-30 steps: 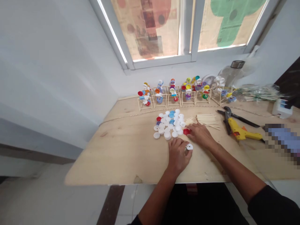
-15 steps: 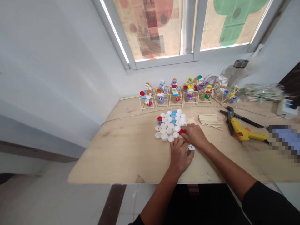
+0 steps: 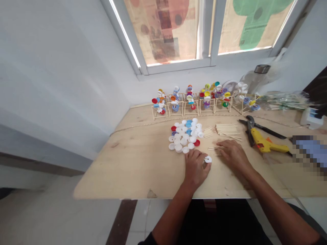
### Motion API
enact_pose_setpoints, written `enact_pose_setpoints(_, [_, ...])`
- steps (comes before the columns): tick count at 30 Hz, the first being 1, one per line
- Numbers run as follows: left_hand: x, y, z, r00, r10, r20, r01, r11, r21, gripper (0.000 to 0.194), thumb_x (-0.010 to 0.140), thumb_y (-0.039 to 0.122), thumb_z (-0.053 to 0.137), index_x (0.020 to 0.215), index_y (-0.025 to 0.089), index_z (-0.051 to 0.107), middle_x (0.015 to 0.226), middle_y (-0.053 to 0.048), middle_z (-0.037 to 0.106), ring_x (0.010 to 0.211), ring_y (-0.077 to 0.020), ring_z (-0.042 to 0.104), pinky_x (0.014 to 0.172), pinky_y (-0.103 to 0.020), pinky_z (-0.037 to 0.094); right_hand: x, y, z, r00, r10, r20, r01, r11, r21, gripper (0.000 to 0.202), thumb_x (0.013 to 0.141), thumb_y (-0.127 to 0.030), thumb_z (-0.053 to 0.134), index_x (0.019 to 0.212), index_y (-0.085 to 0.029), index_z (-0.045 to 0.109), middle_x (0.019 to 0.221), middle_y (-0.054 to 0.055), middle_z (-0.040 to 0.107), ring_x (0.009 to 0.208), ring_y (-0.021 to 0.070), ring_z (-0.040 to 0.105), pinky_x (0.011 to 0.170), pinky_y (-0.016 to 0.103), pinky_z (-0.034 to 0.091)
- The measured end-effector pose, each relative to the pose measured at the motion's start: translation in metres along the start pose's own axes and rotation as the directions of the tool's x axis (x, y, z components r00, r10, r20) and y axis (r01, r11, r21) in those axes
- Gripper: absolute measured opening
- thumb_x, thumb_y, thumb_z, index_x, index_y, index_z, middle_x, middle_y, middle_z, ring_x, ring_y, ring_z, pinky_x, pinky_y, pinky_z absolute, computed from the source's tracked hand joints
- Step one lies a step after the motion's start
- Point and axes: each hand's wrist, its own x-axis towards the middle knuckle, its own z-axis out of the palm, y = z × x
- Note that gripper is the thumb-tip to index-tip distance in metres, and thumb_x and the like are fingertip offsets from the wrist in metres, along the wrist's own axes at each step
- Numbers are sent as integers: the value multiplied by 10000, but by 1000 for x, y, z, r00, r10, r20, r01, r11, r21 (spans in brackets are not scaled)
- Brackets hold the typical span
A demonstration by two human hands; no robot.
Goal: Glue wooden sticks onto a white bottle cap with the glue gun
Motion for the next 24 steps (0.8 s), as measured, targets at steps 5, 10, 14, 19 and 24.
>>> enact_pose_setpoints(5, [-1, 0, 0, 1000, 1, 4, -1, 1000, 2, 153, 742, 226, 691, 893, 223, 662, 925, -37, 647, 968, -234, 550, 901, -423, 370, -11, 3, -3, 996, 21, -85, -23, 1000, -17, 231, 859, -262, 495, 931, -213, 709, 966, 70, 713, 934, 255, 590, 842, 401, 425])
enact_pose_setpoints(10, [-1, 0, 0, 1000, 4, 8, -4, 1000, 1, 155, 748, 225, 687, 901, 227, 664, 939, -39, 648, 973, -235, 551, 895, -425, 373, -17, 3, -2, 990, 57, -128, -55, 998, 19, 215, 872, -297, 505, 891, -209, 700, 936, 69, 708, 912, 254, 576, 830, 395, 416])
enact_pose_setpoints(14, [0, 0, -1, 1000, 2, 5, -2, 1000, 9, 155, 748, 226, 690, 901, 226, 667, 935, -37, 648, 964, -229, 552, 881, -420, 380, -20, 2, -4, 996, 27, -81, -23, 998, 53, 200, 873, -314, 517, 865, -219, 692, 892, 67, 701, 849, 239, 572, 779, 378, 417])
enact_pose_setpoints(19, [1, 0, 0, 1000, 11, 8, -11, 999, 35, 164, 745, 240, 699, 907, 226, 676, 940, -41, 648, 974, -234, 549, 894, -425, 376, -21, 2, -6, 997, -76, -1, 76, 990, 115, 170, 864, -312, 543, 889, -224, 686, 929, 69, 695, 880, 227, 572, 783, 368, 414])
enact_pose_setpoints(24, [1, -1, 0, 1000, 6, 17, -6, 999, 51, 179, 757, 253, 693, 933, 221, 681, 943, -46, 643, 975, -233, 550, 897, -424, 373, -22, 2, -4, 997, -77, 20, 76, 995, 59, 127, 835, -283, 567, 841, -222, 678, 912, 72, 678, 870, 235, 552, 766, 368, 393])
